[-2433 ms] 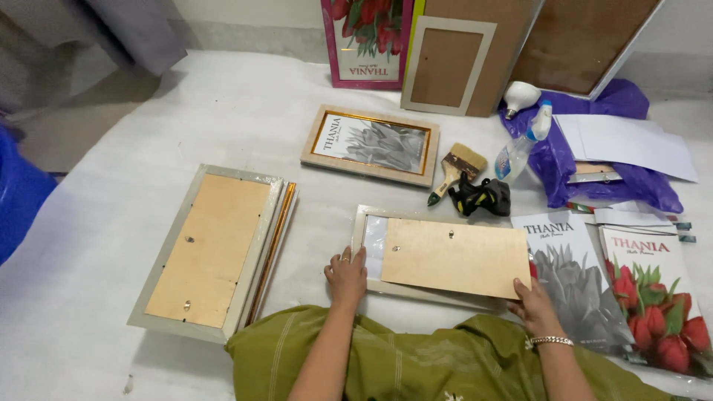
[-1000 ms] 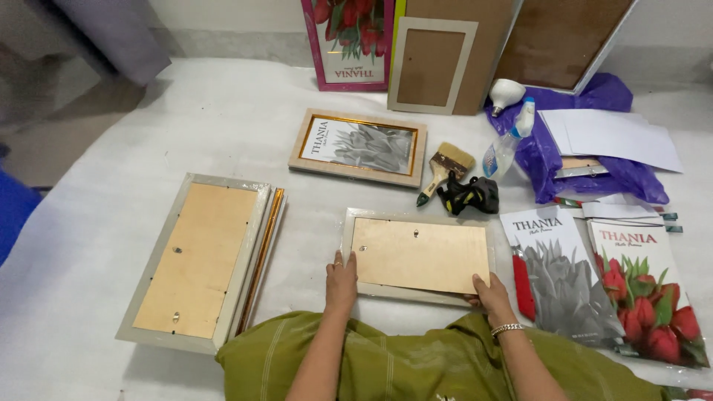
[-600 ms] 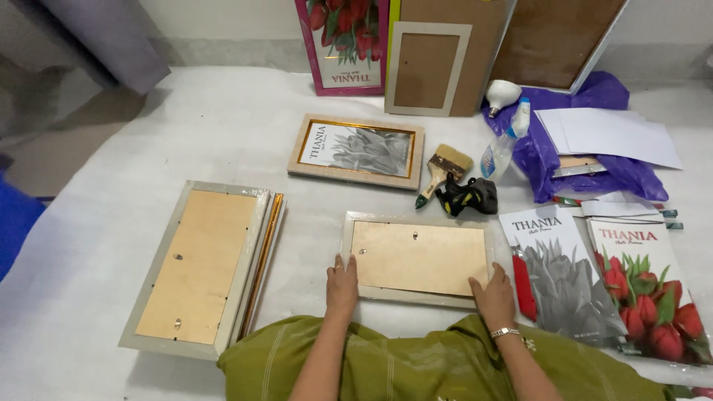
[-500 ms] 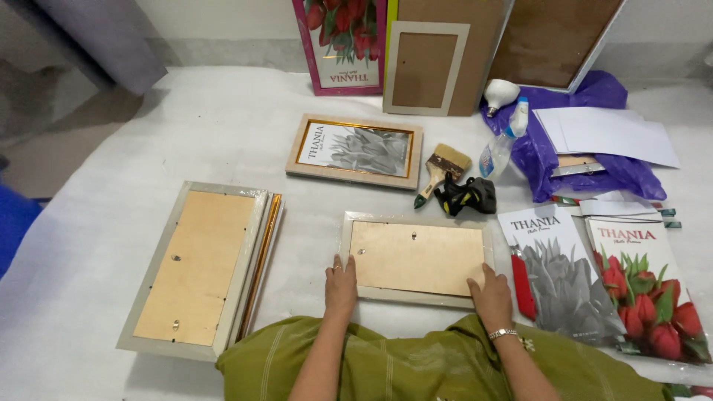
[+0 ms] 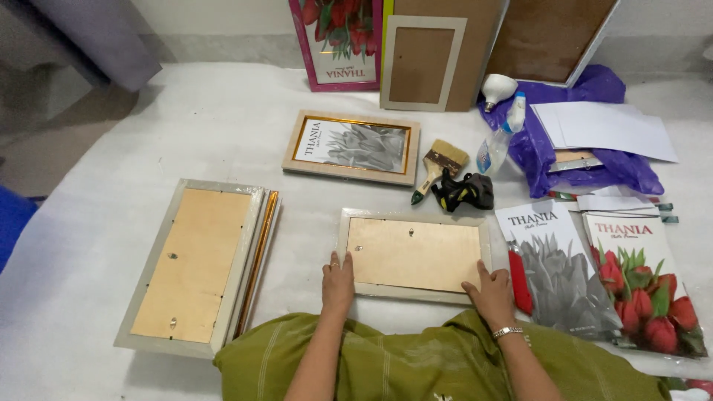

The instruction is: Cleaning a glass pane with a cloth and assembling it into a picture frame with a backing board.

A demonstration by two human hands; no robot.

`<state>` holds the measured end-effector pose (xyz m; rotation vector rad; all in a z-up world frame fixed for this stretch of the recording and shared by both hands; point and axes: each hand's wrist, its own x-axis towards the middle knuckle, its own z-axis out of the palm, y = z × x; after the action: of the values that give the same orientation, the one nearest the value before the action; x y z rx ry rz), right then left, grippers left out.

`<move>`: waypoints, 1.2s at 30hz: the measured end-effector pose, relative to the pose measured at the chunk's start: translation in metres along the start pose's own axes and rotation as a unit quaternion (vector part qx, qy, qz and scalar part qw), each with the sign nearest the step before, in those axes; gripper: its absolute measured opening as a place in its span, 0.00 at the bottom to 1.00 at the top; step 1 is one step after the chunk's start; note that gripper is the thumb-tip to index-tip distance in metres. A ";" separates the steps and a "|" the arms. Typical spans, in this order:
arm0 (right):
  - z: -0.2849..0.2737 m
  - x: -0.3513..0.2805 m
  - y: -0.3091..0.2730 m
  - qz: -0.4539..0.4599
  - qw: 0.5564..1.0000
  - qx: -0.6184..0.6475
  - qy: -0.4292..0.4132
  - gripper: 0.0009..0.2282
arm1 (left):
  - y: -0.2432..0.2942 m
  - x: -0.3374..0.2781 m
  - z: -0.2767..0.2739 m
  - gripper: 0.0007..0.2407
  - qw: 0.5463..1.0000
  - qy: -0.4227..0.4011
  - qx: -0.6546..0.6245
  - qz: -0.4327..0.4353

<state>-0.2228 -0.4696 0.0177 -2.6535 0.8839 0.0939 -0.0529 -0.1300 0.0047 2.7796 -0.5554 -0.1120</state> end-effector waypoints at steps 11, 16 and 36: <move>0.028 0.004 0.017 0.033 0.999 0.020 0.001 0.37 | 0.006 -0.001 -0.007 0.31 0.998 -0.053 -0.020 -0.028; 0.014 0.001 0.023 -0.014 0.999 0.033 -0.023 0.47 | 0.018 -0.002 -0.024 0.34 0.997 -0.065 -0.012 -0.029; 0.015 -0.024 0.011 -0.061 0.996 0.002 0.065 0.27 | 0.153 -0.081 0.042 0.27 0.949 -0.038 0.035 0.310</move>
<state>-0.2474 -0.4590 0.0043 -2.7278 0.7564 -0.1119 -0.1887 -0.2452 0.0133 2.5306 -1.4392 -0.0584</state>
